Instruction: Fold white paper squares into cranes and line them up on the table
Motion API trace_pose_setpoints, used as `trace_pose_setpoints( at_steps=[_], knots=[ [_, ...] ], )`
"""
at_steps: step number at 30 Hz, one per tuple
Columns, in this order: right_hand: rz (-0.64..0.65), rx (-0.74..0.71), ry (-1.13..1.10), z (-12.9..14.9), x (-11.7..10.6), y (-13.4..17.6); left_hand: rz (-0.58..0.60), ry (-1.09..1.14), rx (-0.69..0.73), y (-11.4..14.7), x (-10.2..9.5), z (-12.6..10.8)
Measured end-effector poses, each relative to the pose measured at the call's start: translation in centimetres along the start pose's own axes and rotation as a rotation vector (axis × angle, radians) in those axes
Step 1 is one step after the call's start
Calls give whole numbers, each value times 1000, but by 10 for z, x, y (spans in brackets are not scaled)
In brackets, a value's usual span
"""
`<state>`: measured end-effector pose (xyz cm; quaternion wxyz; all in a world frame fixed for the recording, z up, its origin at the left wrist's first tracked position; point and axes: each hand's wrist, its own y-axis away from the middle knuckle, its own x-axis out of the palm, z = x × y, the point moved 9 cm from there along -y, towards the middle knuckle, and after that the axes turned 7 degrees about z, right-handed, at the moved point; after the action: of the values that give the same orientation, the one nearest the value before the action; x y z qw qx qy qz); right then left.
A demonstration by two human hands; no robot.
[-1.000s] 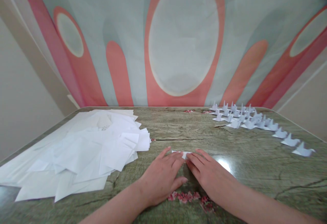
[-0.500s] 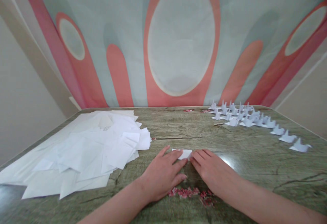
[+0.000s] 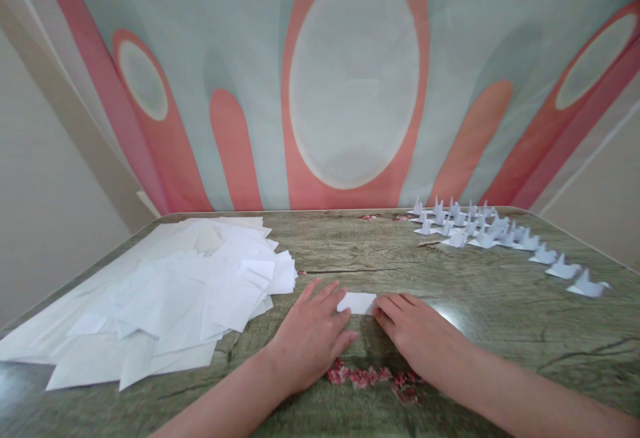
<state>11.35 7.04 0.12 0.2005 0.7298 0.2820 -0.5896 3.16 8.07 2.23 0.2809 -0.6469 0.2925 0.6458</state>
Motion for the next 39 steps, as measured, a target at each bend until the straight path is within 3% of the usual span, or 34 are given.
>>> trace_pose_setpoints(
  at_steps=[11,34,39],
  knots=[
    [55,4,-24,-1,0,-1,13,-14,-16,3,-2,6],
    [22,17,-54,-8,0,0,117,62,9,4,-5,10],
    [-75,48,-232,-22,-5,-7,99,36,24,4,-5,8]
  ],
)
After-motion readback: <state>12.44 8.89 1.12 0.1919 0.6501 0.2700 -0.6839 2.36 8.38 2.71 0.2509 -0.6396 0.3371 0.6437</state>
